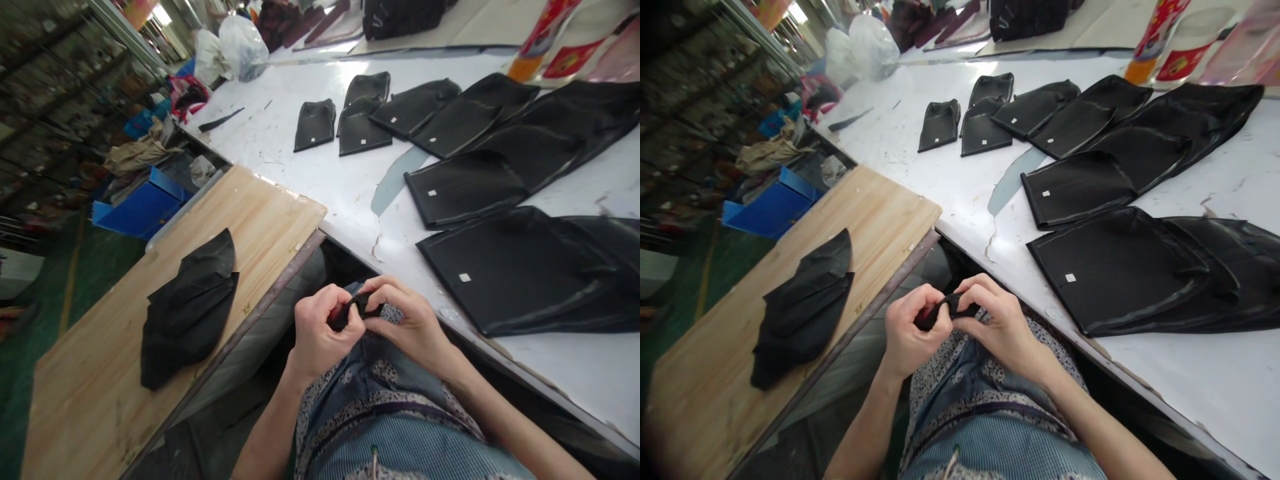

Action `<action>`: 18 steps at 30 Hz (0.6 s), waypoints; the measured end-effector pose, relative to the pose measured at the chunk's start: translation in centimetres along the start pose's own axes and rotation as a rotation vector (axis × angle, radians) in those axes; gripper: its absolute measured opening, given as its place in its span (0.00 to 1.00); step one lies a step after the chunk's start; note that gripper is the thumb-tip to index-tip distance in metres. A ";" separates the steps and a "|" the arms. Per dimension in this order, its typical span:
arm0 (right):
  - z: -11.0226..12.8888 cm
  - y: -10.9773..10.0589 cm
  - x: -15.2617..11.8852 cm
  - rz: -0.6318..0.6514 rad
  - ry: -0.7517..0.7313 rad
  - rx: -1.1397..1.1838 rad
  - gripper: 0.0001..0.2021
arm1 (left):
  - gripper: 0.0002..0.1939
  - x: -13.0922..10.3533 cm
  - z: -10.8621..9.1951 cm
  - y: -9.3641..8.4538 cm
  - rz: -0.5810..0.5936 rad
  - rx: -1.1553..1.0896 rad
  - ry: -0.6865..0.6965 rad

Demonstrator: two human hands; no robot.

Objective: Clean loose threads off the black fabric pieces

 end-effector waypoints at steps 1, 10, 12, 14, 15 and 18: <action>0.0 -0.2 0.1 0.038 0.021 0.020 0.09 | 0.06 0.0 -0.4 0.1 -0.006 0.019 0.058; -3.5 -0.4 -2.2 0.085 0.365 0.169 0.04 | 0.07 -3.0 1.0 3.5 0.112 -0.037 0.096; -4.0 -0.1 -2.6 0.077 0.387 0.170 0.04 | 0.07 -3.4 1.4 3.9 0.115 -0.059 0.034; -4.2 0.0 -2.8 0.069 0.397 0.157 0.05 | 0.08 -3.7 1.8 4.1 0.102 -0.088 -0.031; -4.3 0.0 -2.8 0.065 0.405 0.148 0.05 | 0.08 -3.8 1.9 4.2 0.097 -0.099 -0.058; -4.7 0.1 -3.0 0.029 0.476 0.183 0.06 | 0.09 -4.1 2.4 4.5 0.096 -0.120 -0.133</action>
Point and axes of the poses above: each hand's wrist, its own x-axis towards the middle knuckle, its own y-axis out of the palm, z = x × y, the point moved 8 cm from there along x, towards the middle knuckle, and after that the axes turned 9 degrees about -z, right-handed, at the moved point
